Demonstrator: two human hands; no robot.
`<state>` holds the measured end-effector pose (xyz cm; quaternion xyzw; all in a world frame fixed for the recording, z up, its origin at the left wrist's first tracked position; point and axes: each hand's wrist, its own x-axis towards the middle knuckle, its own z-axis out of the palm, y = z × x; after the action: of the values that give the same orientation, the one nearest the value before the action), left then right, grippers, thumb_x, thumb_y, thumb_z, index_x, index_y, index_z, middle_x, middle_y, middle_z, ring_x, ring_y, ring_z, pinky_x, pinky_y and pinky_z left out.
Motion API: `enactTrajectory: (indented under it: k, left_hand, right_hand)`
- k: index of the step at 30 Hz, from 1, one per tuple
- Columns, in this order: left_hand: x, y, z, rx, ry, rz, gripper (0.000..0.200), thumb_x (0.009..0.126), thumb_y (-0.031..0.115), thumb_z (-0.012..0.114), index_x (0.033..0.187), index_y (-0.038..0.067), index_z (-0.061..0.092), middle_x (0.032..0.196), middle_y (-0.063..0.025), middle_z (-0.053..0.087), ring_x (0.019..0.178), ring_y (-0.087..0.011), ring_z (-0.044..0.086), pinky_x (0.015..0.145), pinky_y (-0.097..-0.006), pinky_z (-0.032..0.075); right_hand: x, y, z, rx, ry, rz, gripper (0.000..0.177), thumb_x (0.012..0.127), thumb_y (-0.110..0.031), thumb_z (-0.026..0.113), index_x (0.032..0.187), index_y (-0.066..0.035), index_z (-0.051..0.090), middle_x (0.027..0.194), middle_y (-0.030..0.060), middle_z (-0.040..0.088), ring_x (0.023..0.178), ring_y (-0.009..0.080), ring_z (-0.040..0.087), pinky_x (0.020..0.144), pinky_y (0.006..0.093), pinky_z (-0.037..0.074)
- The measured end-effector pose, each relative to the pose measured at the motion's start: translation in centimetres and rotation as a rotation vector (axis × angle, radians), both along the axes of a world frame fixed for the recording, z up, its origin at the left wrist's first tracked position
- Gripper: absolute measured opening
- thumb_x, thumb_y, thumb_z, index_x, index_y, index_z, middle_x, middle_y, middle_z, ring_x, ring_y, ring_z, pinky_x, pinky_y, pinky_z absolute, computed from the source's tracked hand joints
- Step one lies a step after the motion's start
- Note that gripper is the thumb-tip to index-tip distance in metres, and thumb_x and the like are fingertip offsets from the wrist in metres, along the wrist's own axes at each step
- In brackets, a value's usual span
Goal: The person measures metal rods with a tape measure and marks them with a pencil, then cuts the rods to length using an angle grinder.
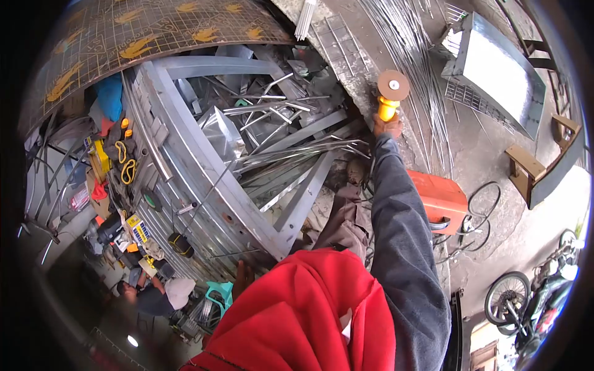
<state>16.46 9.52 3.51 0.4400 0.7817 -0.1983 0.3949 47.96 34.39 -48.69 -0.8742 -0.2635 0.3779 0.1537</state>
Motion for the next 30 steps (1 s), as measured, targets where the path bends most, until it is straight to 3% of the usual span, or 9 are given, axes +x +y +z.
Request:
enactTrajectory:
  k: [4,6,7,11,13,17,22,25,30]
  left_hand:
    - [-4.4,-12.4,-4.7,0.125,0.137,-0.06,0.054,0.104,0.034,0.056,0.149,0.005,0.045,0.117,-0.026,0.068,0.093,-0.0437,0.069,0.081,-0.0505,0.052]
    - [-2.9,-9.2,-1.8,0.136,0.057,-0.208,0.056,0.1,0.027,0.057,0.148,0.0,0.044,0.13,-0.029,0.055,0.11,-0.0441,0.059,0.091,-0.0507,0.049]
    - [-1.8,-7.1,-0.5,0.134,0.037,-0.265,0.058,0.098,0.023,0.058,0.147,-0.003,0.043,0.137,-0.0305,0.049,0.119,-0.0443,0.054,0.095,-0.0507,0.047]
    - [2.5,0.3,2.5,0.128,0.074,-0.345,0.061,0.092,0.013,0.061,0.145,-0.012,0.041,0.158,-0.0351,0.029,0.144,-0.045,0.038,0.109,-0.0509,0.043]
    - [2.5,0.6,3.0,0.015,-0.001,-0.482,0.075,0.095,0.028,0.062,0.15,-0.013,0.031,0.162,-0.0332,0.02,0.154,-0.0438,0.018,0.119,-0.0538,0.03]
    - [2.3,1.0,3.0,0.147,-0.141,-0.286,0.094,0.092,0.047,0.065,0.153,-0.011,0.024,0.165,-0.0305,0.013,0.154,-0.0434,0.015,0.121,-0.0569,0.024]
    - [2.7,1.4,3.6,0.172,-0.13,-0.242,0.096,0.091,0.049,0.066,0.153,-0.01,0.023,0.165,-0.0286,0.013,0.154,-0.0422,0.016,0.12,-0.0572,0.025]
    - [2.2,0.3,3.0,0.245,-0.117,-0.298,0.095,0.093,0.056,0.06,0.153,-0.009,0.025,0.166,-0.0266,0.014,0.155,-0.0396,0.019,0.12,-0.0558,0.026]
    - [0.3,-0.9,1.6,0.444,-0.125,-0.289,0.087,0.093,0.053,0.063,0.15,-0.008,0.036,0.166,-0.0261,0.017,0.151,-0.0389,0.029,0.119,-0.0503,0.032]
  right_hand:
    - [-0.5,-1.9,-0.8,0.122,-0.076,-0.025,0.082,0.069,-0.048,0.087,0.138,-0.015,0.056,0.127,0.0221,0.059,0.116,0.0421,0.06,0.099,0.0523,0.049]
    - [-0.8,-3.5,-3.1,0.13,-0.156,-0.015,0.089,0.072,-0.051,0.085,0.146,-0.016,0.049,0.134,0.0246,0.057,0.125,0.045,0.054,0.102,0.0541,0.046]
    - [-0.7,-3.9,-6.1,0.08,-0.532,0.141,0.088,0.072,-0.06,0.082,0.138,-0.01,0.053,0.113,0.0199,0.066,0.106,0.0378,0.066,0.093,0.048,0.052]
    - [1.1,-1.1,-2.7,-0.261,-0.198,0.271,0.092,0.074,-0.065,0.079,0.14,-0.008,0.051,0.133,0.0179,0.064,0.121,0.0366,0.063,0.101,0.0493,0.051]
    - [2.6,-1.2,-4.4,-0.333,-0.228,0.325,0.092,0.073,-0.066,0.079,0.14,-0.01,0.051,0.133,0.0168,0.063,0.121,0.0376,0.063,0.101,0.0486,0.051]
    - [2.1,-3.0,-2.7,-0.308,-0.321,0.338,0.092,0.075,-0.066,0.076,0.144,-0.01,0.049,0.135,0.0179,0.061,0.125,0.0381,0.058,0.105,0.0493,0.047]
    - [1.7,-6.5,-1.3,-0.013,-0.296,0.371,0.081,0.078,-0.049,0.074,0.143,-0.008,0.05,0.14,0.0209,0.056,0.131,0.0398,0.05,0.112,0.0514,0.039]
    - [1.0,-5.2,5.1,-0.172,-0.159,0.437,0.079,0.083,-0.049,0.071,0.146,-0.007,0.049,0.144,0.0201,0.054,0.132,0.0416,0.05,0.11,0.052,0.041]
    - [2.9,-3.4,9.8,-0.038,0.164,0.768,0.05,0.09,-0.039,0.066,0.119,0.001,0.07,0.123,0.0226,0.069,0.115,0.0365,0.065,0.101,0.0429,0.048]
